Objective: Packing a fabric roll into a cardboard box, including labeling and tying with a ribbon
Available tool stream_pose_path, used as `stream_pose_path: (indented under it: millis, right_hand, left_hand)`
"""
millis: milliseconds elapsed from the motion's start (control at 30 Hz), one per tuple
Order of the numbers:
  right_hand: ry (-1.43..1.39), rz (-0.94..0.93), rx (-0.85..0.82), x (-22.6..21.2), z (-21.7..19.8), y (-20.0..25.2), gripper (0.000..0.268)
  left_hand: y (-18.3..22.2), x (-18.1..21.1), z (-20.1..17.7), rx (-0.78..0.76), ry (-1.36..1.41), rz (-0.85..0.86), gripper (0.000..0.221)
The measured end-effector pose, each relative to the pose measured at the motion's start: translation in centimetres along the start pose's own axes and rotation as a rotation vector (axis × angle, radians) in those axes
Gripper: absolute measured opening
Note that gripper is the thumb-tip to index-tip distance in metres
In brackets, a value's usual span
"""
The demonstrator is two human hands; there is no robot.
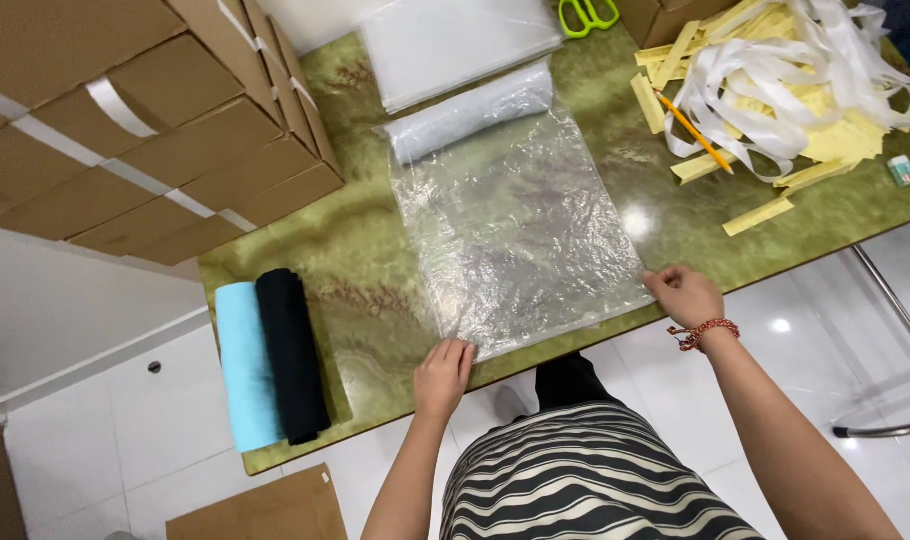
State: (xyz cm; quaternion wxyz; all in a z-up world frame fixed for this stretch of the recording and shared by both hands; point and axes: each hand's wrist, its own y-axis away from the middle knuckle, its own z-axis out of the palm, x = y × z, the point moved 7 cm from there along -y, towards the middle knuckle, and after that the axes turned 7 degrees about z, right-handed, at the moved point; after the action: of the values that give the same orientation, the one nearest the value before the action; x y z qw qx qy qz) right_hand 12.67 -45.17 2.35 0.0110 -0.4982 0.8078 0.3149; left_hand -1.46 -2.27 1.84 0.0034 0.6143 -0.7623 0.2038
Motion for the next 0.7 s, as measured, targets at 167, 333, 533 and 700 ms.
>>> stream_pose_path:
  millis: [167, 333, 533, 700]
  right_hand:
    - [-0.049, 0.026, 0.047, -1.0, -0.5, -0.3, 0.062]
    - [-0.179, -0.079, 0.124, -2.4, 0.0, -4.5, 0.041]
    - [-0.389, -0.156, 0.074, -8.5, -1.4, -8.7, 0.032]
    - [-0.336, -0.142, -0.021, -11.2, -0.3, -13.6, 0.039]
  left_hand:
    - [0.9, -3.4, -1.5, 0.112, 0.258, -0.473, 0.02]
    - [-3.6, -5.5, -3.2, 0.164, 0.357, -0.647, 0.019]
    - [-9.6, -8.2, -0.9, 0.147, 0.579, -0.898, 0.036]
    - [-8.7, -15.8, 8.5, 0.143, 0.67, -1.08, 0.035]
